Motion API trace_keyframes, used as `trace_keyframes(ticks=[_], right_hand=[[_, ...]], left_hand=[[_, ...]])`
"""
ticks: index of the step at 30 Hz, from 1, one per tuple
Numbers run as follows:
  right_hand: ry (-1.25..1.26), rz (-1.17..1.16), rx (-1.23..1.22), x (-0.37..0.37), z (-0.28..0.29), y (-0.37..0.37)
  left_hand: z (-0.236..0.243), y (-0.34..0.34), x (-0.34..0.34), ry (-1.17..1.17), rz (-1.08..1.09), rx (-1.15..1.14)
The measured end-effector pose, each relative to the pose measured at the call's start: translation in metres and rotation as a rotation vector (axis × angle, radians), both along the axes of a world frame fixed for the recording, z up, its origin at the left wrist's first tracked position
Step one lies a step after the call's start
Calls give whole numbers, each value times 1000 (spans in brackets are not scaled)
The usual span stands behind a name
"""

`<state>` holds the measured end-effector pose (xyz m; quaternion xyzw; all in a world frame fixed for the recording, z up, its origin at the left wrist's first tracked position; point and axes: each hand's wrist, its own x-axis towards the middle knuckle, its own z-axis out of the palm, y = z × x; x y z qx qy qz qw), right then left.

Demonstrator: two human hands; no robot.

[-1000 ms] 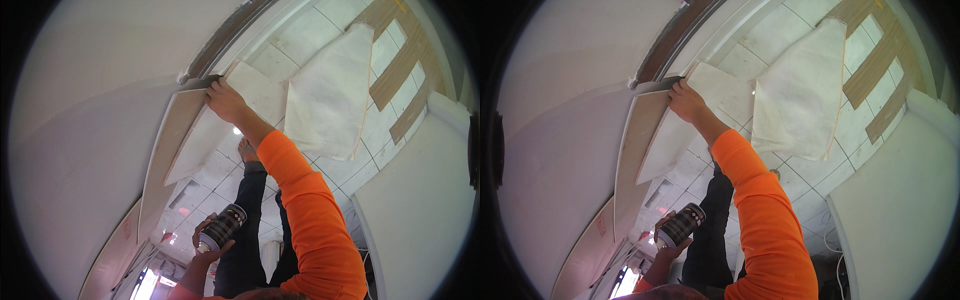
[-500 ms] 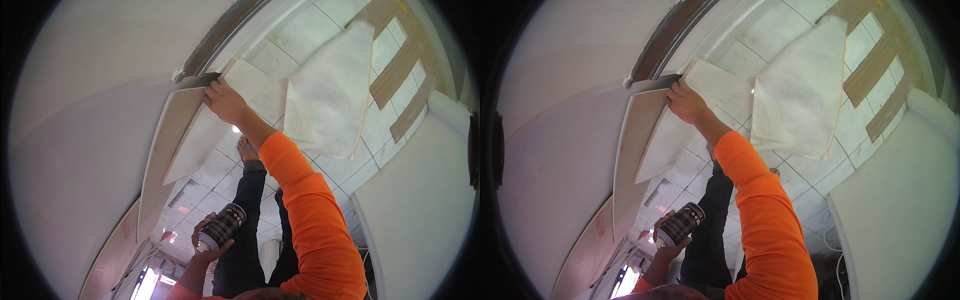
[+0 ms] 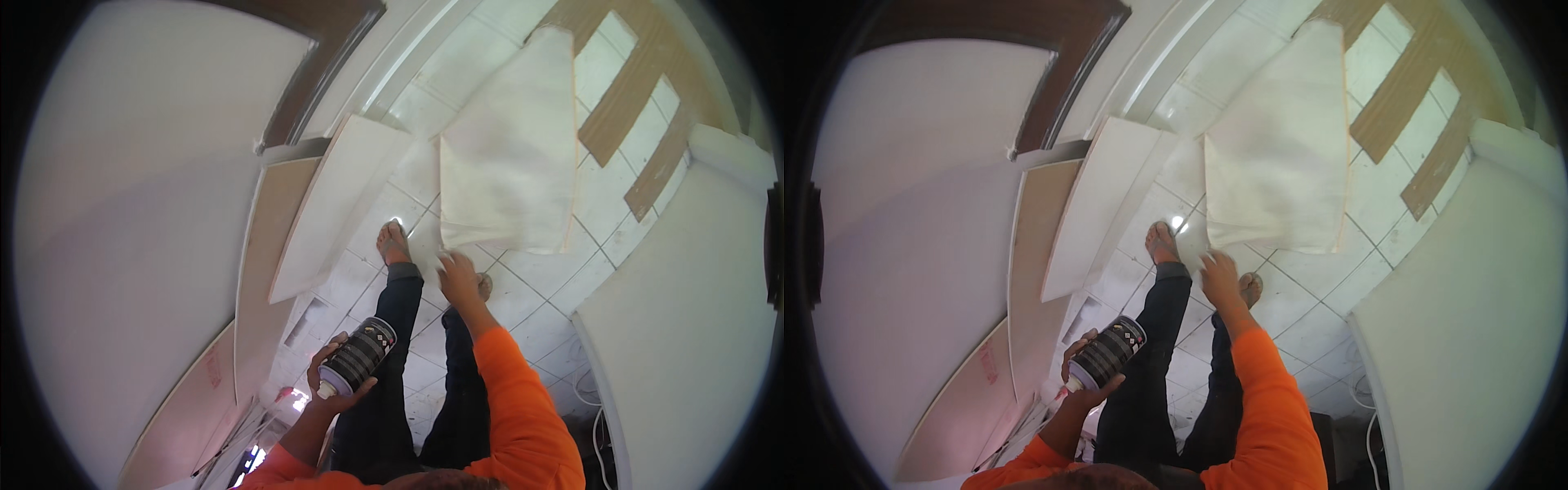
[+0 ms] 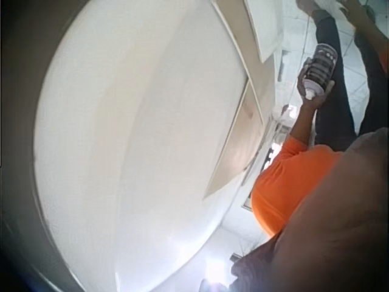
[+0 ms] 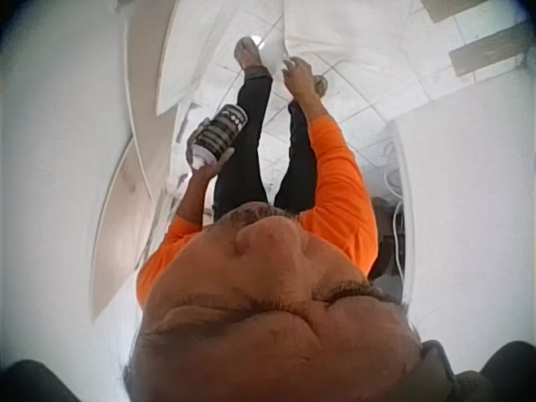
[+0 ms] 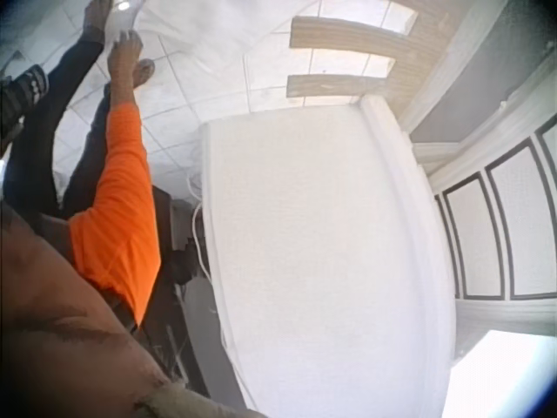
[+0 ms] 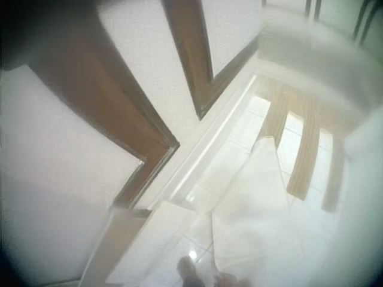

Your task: The person retrieves a white drop cloth and places it on the floor near a wall. Then, using a spray can, the person applies white paint to the lower wall trim and adjacent floor area. The person moves along the wall to cover additional sections before walking away.

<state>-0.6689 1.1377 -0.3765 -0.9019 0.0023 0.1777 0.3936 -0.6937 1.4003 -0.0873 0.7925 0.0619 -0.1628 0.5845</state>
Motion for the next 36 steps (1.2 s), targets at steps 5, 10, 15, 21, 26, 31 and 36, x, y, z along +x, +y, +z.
trace_keyframes(ticks=[5,10,15,21,26,31,36], right_hand=[[562,26,-331,-224,80,-171],[933,-348,-481,-333,223,-255],[771,-600,-307,-338,299,-268],[624,-684,-152,-325,329,-250],[555,-502,-150,-255,361,-263],[343,-581,-241,-148,384,-343],[334,-596,-228,-47,424,-402]], left_hand=[[51,-29,13,-106,-55,38],[126,-49,16,-71,24,38],[230,-83,16,-76,65,20],[290,-111,30,-159,6,-19],[315,-113,41,-228,5,-16],[306,-140,77,-199,10,-56],[302,-174,141,-274,12,43]])
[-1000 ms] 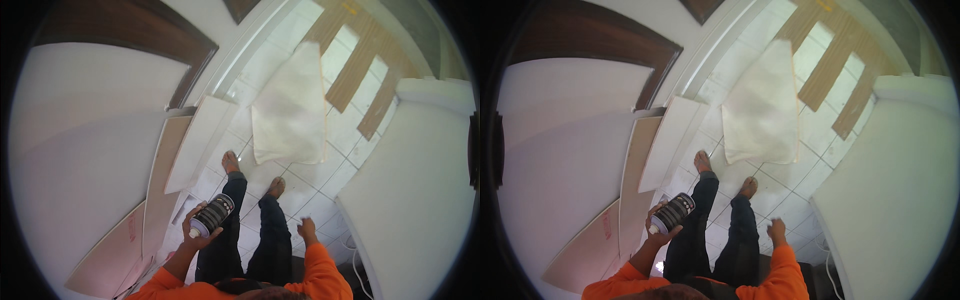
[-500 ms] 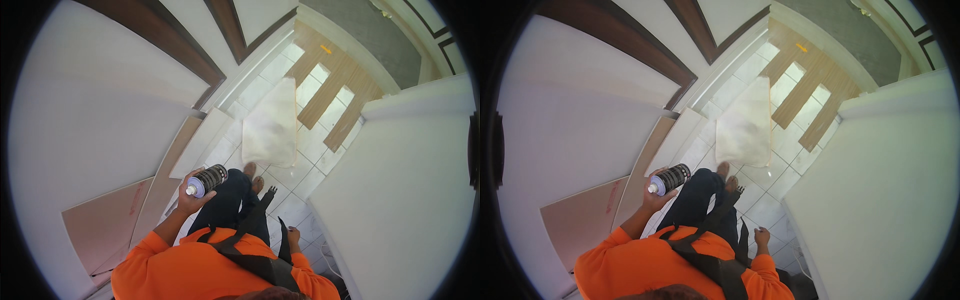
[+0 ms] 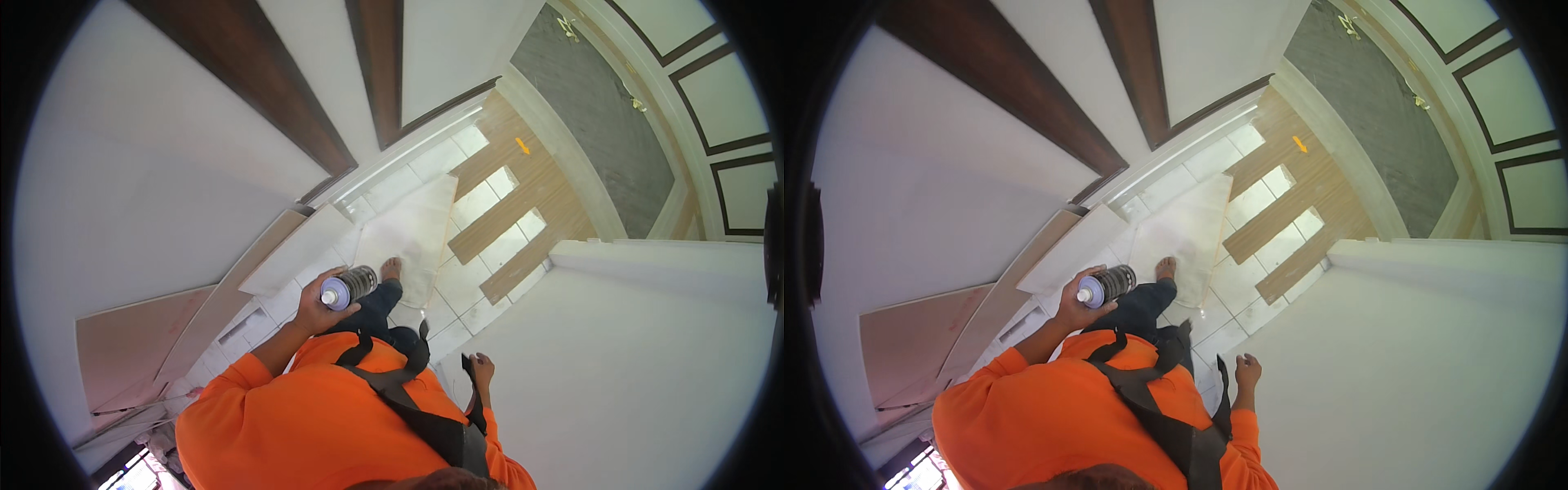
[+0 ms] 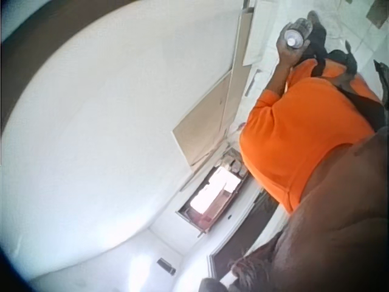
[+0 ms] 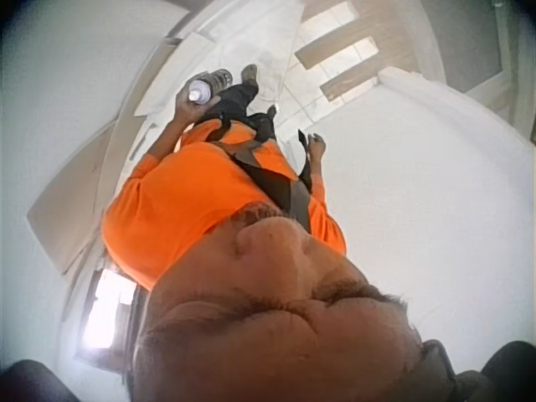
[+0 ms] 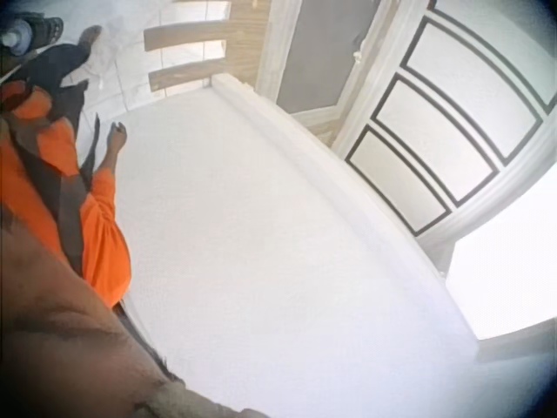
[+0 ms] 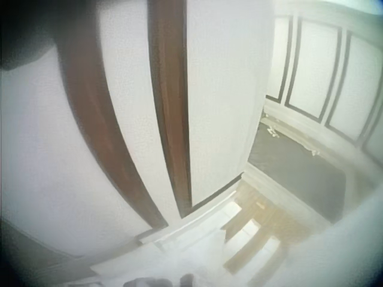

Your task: The person retrieves a white drop cloth and places it on the floor near a wall. Then, using a spray can, the person applies white paint to the lower wall trim and adjacent floor area. The person moves along the wall to cover additional sections before walking away.

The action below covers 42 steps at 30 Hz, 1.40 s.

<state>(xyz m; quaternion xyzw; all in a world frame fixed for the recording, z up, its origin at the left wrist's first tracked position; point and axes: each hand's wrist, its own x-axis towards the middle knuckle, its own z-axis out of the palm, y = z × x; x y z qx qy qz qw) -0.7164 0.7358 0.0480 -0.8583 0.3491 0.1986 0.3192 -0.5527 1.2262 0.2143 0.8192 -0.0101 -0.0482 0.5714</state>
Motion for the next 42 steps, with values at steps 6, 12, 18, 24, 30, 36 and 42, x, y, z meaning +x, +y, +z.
trace_keyframes(ticks=[6,12,18,24,30,36,42], right_hand=[[-117,-29,39,71,9,-51],[-6,13,-31,117,7,-119],[3,214,-147,167,-65,-274],[-191,-37,69,307,-35,-414],[-133,-17,120,385,-28,-497],[29,-92,259,447,-18,-485],[72,44,341,462,-25,-485]], left_hand=[[12,-57,103,-62,-21,2],[14,-134,195,-120,-77,83],[31,-245,289,-24,39,226],[61,-329,333,38,146,249],[97,-400,363,169,306,149],[87,-397,327,87,403,253],[90,-397,283,7,503,205]])
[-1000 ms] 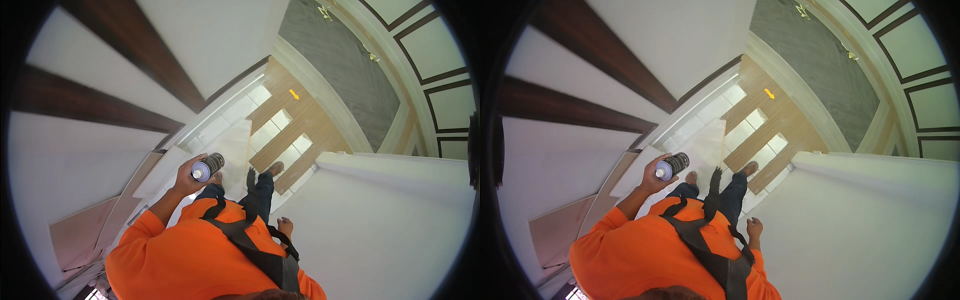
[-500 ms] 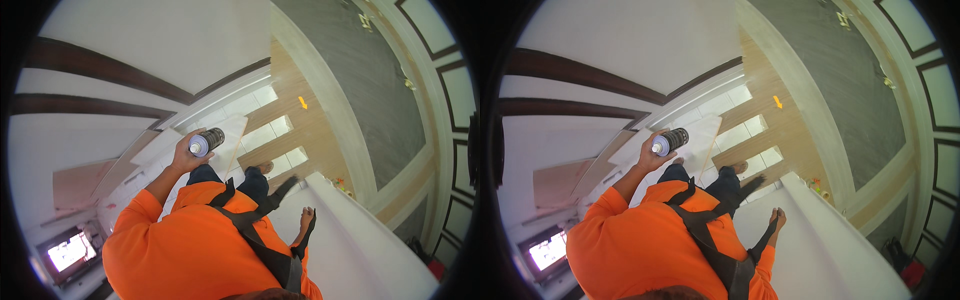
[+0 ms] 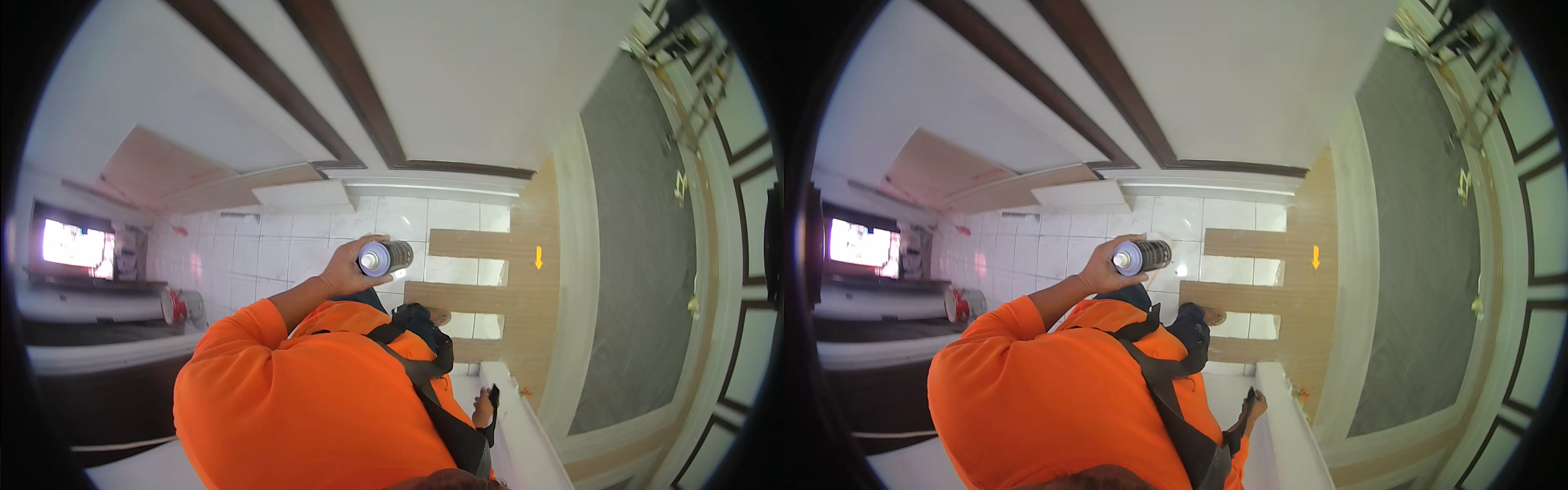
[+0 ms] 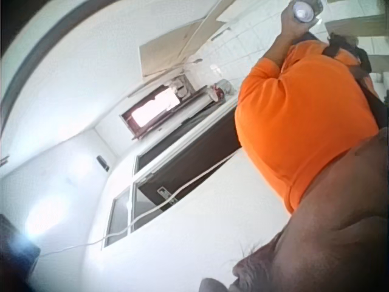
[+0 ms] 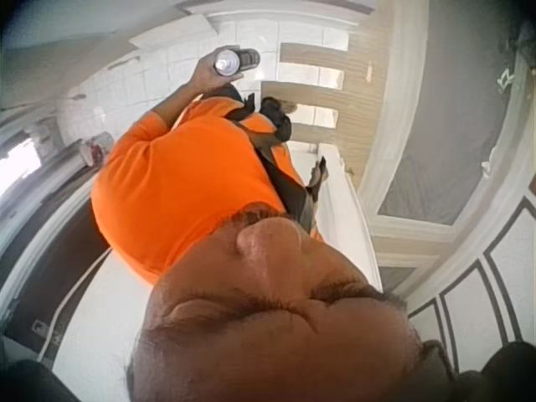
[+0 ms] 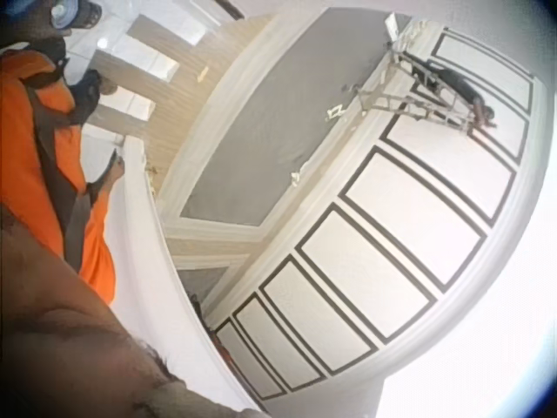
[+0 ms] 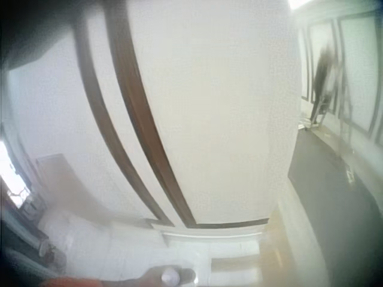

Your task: The person retrieves a white drop cloth and places it on the floor near a wall. Then, using a spray can, the person applies white paint to the lower wall trim and adjacent floor area. The person moves along the wall to cover additional sections before walking away.

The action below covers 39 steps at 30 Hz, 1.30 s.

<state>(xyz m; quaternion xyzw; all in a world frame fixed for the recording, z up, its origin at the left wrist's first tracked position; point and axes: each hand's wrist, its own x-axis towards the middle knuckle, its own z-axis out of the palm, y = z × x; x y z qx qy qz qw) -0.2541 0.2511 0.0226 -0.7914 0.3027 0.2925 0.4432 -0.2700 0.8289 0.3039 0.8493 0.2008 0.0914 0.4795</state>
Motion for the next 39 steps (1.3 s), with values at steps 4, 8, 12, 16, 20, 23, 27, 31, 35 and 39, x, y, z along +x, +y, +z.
trace_keyframes(ticks=[4,8,12,16,20,23,27,31,35,39], right_hand=[[77,85,-72,15,18,19],[69,379,-105,23,6,46],[-184,1132,-194,75,-82,51],[-292,1153,-161,94,-106,136],[-339,1436,-197,117,-59,303],[-313,1505,-212,134,-6,408],[-308,1680,-307,166,11,535],[-325,1834,-294,245,-63,625],[-303,2159,-256,177,-74,784],[-250,2378,-86,91,-100,905]], left_hand=[[-17,7,-61,-8,92,-29],[-31,19,-144,-53,232,30],[-36,40,-223,-107,401,83],[-46,57,-278,-166,556,128],[-56,53,-346,-94,880,54],[-69,44,-370,-110,1095,-14],[-74,44,-380,-105,1337,-17],[-70,41,-385,-169,1521,4],[-59,28,-366,-125,1779,34],[-76,39,-339,-31,1974,-44]])
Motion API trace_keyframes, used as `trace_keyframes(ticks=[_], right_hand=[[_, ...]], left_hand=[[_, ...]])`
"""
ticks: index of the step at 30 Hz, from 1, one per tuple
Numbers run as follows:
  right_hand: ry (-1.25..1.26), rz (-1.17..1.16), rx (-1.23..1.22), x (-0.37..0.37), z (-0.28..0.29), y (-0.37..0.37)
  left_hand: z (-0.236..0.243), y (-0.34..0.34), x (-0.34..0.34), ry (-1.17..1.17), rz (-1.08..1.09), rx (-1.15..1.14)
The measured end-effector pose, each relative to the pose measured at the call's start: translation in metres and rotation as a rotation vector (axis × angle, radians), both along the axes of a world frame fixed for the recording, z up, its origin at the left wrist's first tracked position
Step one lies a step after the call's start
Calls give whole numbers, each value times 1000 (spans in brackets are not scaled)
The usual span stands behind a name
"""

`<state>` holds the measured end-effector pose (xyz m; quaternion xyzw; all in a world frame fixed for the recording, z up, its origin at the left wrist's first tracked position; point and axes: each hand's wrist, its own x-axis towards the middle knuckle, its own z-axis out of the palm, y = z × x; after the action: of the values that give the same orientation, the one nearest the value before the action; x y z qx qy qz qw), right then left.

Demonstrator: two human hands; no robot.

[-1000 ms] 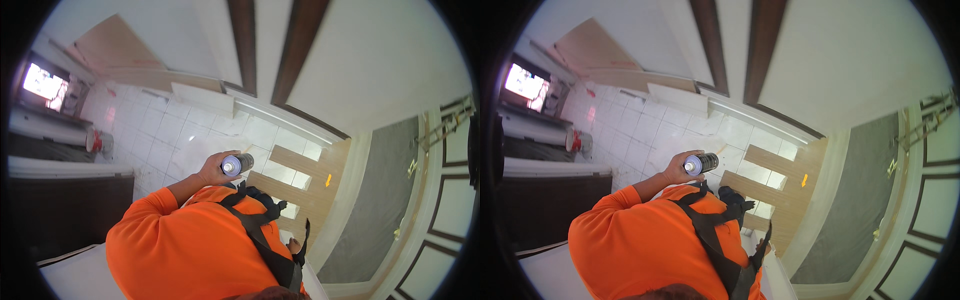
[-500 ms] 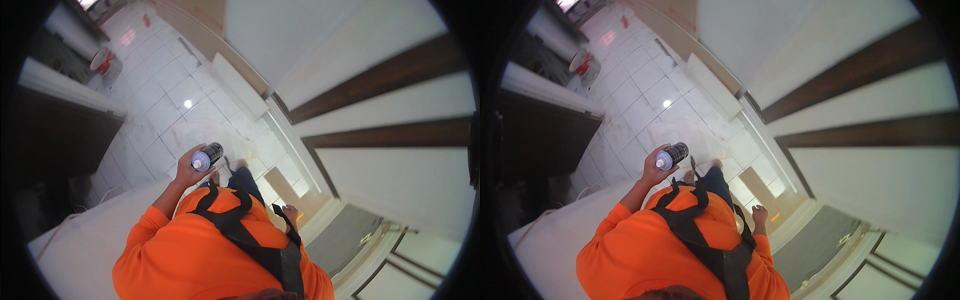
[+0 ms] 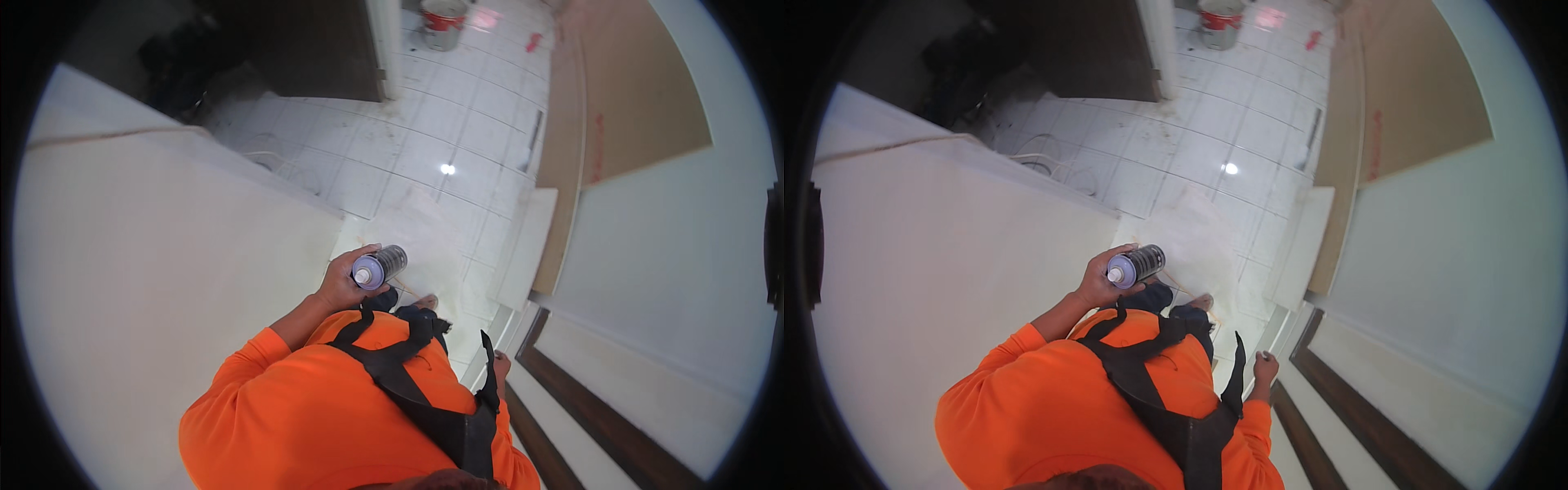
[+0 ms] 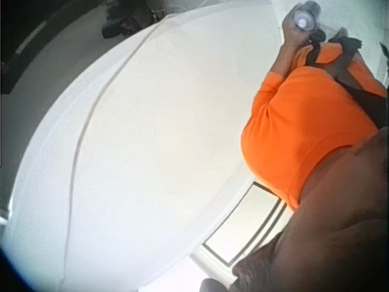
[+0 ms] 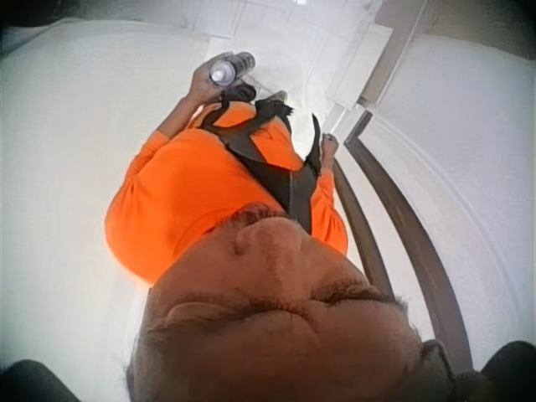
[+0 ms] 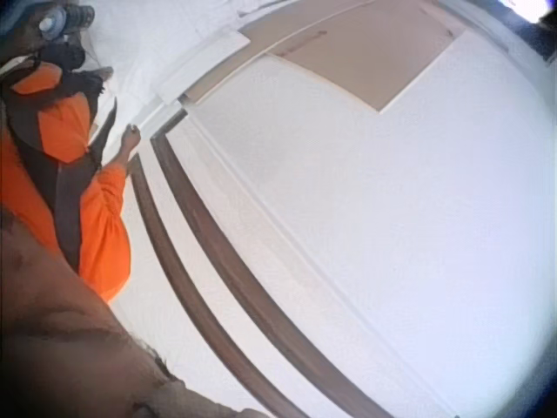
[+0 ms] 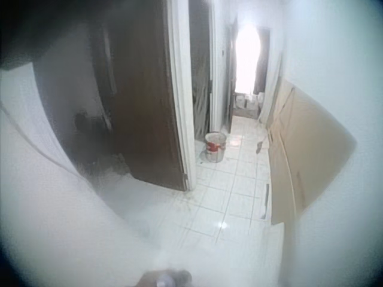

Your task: The person retrieves a white drop cloth and places it on the floor near a wall. Then, using a spray can, the person applies white paint to the lower wall trim and adjacent floor area. The person moves along the wall to cover additional sections before walking away.

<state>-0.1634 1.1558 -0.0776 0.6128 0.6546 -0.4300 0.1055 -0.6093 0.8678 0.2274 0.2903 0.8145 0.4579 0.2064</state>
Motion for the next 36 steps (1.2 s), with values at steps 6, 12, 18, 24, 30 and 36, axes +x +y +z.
trace_keyframes(ticks=[6,12,18,24,30,36], right_hand=[[188,218,-65,-137,-21,67],[97,578,-115,-195,-20,112],[-104,1093,15,-249,-64,204],[-270,1577,221,-451,-96,293],[700,1024,180,-674,-9,281],[446,1371,364,-756,22,275]], left_hand=[[-13,-12,22,193,192,-138],[-31,-17,40,263,375,-88],[-77,-22,47,290,593,-95],[-122,6,40,312,951,9],[-113,41,20,218,1251,8],[-105,68,-36,208,1303,81]])
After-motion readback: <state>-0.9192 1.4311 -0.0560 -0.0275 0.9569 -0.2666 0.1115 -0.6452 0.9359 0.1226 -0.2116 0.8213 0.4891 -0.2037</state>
